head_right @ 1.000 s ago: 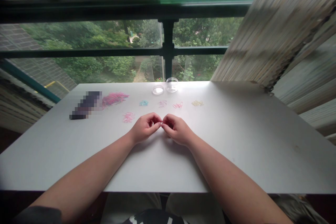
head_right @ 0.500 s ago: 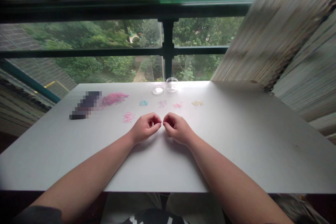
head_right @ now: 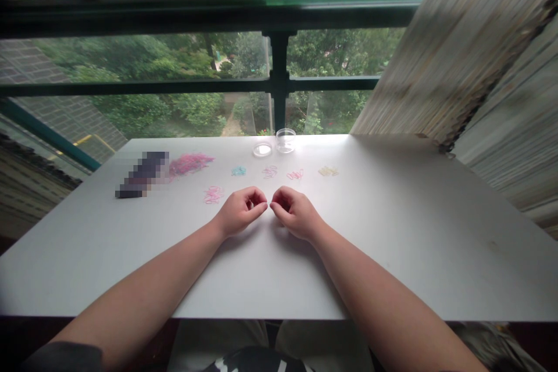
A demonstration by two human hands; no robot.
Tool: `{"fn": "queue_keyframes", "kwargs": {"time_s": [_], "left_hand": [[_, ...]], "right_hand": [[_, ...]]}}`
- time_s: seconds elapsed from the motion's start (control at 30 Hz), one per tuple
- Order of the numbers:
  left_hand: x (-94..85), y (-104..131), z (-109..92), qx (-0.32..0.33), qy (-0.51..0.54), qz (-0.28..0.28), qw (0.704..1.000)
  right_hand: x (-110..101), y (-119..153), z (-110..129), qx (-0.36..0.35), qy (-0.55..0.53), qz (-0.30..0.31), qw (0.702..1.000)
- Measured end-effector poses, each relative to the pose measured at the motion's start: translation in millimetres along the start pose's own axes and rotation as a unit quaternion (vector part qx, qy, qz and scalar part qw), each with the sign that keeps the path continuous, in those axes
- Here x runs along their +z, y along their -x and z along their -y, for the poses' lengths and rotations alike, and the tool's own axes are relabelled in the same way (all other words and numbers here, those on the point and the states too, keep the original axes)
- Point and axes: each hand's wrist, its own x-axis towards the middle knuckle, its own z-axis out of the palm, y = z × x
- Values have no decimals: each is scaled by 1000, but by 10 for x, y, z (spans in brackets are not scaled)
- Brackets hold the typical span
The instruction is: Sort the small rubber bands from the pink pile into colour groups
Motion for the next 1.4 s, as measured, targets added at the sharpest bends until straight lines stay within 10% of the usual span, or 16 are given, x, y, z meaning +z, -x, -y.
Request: {"fn": "queue_keyframes", "kwargs": {"time_s": [1.4], "left_hand": [[-9,18,-38,20,0,21,1000]], "right_hand": [[-4,6,11,4,18,20,1000]]}}
